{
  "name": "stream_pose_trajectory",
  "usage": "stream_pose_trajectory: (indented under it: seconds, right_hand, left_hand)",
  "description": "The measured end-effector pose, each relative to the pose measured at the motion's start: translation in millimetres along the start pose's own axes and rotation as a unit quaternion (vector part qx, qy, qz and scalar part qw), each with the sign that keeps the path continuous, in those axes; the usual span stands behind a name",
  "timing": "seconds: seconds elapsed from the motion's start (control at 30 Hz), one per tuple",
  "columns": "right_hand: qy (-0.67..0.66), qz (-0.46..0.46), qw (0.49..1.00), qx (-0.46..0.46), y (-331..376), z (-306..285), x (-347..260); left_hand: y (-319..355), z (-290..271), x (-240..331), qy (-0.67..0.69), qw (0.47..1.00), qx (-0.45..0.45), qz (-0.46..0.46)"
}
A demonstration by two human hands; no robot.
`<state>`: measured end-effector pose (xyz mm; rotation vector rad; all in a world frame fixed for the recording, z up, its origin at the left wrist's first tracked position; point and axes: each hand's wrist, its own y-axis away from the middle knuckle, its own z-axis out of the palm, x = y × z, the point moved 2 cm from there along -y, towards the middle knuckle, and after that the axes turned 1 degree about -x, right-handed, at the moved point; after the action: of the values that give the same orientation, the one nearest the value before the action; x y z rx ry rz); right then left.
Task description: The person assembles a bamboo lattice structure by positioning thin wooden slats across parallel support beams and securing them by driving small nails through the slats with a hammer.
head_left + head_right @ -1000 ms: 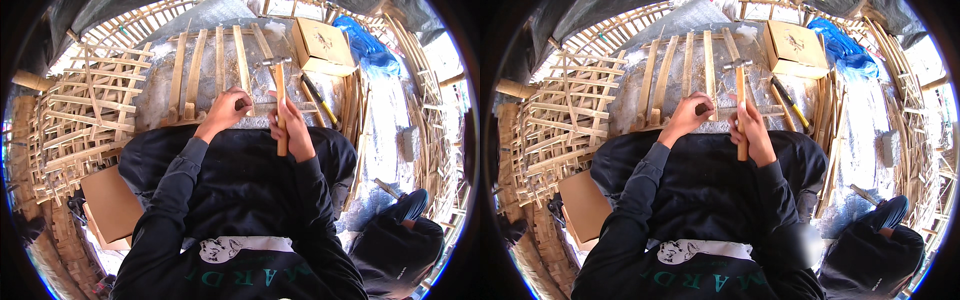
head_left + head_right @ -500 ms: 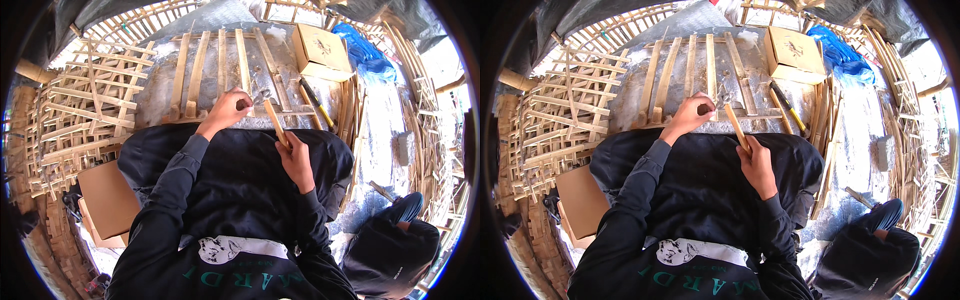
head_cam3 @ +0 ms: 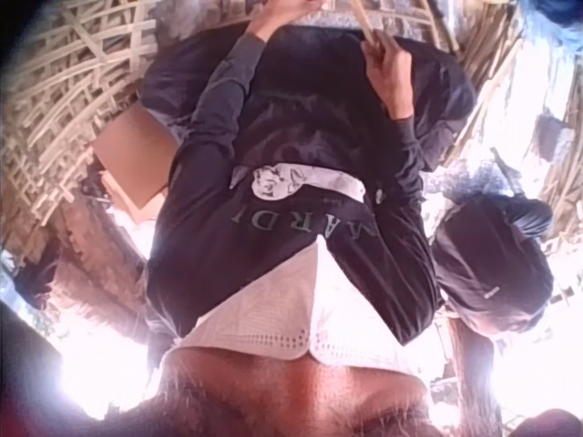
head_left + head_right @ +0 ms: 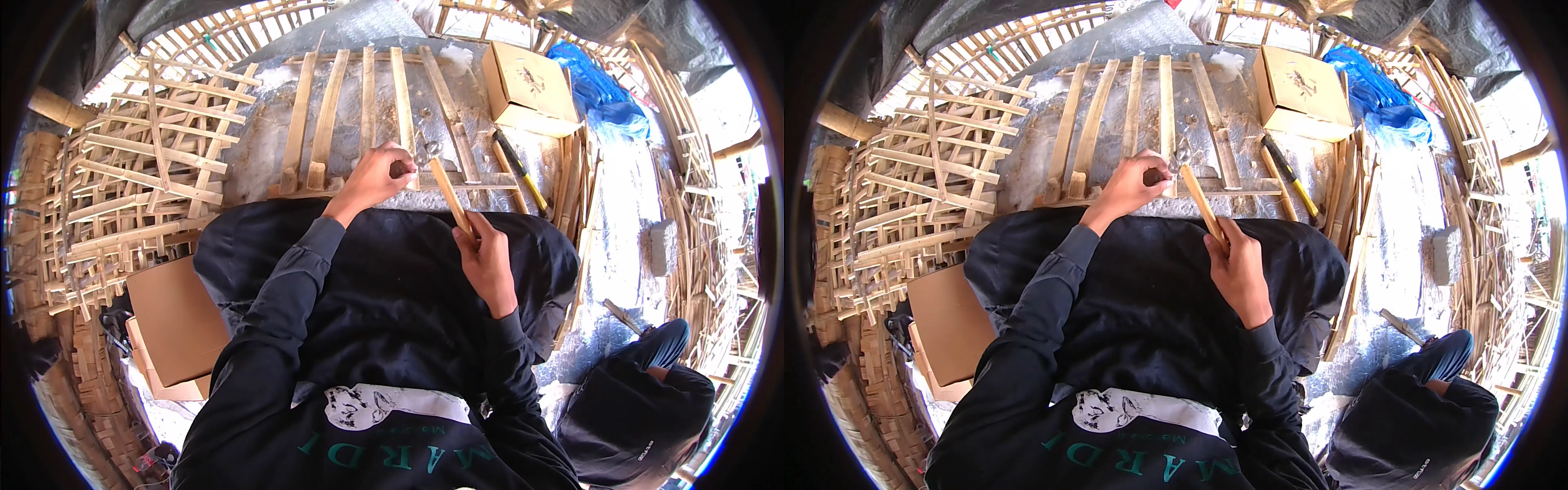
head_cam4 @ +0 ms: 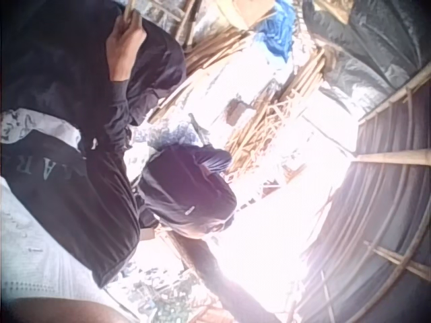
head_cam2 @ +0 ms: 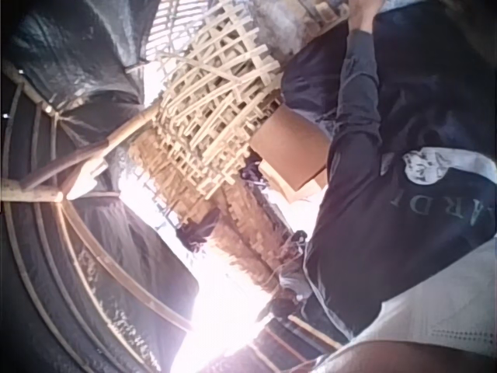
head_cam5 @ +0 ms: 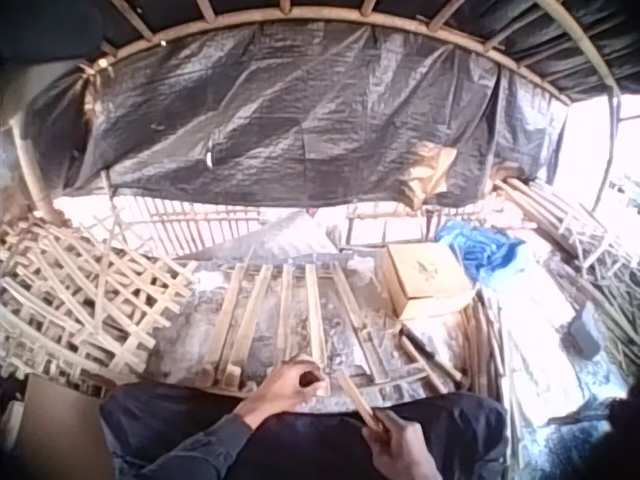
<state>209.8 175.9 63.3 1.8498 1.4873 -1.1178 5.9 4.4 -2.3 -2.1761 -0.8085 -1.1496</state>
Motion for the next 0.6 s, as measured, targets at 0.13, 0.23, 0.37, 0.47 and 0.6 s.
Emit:
stream_pose_trajectory:
  seconds: [0.13, 0.23, 0.37, 0.47, 0.6]
  right_hand:
    - [0.020, 0.018, 0.999, 0.017, -2, -8, -28]
    - [0.026, -0.012, 1.000, 0.005, 3, -6, -20]
    - [0.033, -0.026, 0.999, -0.015, 4, -1, -3]
    - [0.037, 0.015, 0.999, -0.007, 3, -4, -12]
    - [0.029, 0.010, 1.000, 0.004, 2, -2, -6]
  left_hand:
    - [1, 0, 1, -0.006, 1.000, 0.011, -0.001]
    - [3, 1, 0, 0.003, 1.000, -0.004, -0.017]
    - [1, 1, -1, -0.015, 1.000, -0.015, -0.019]
    - [3, 1, -1, 0.013, 0.999, 0.023, 0.023]
    - [3, 1, 0, -0.008, 0.999, 0.027, 0.030]
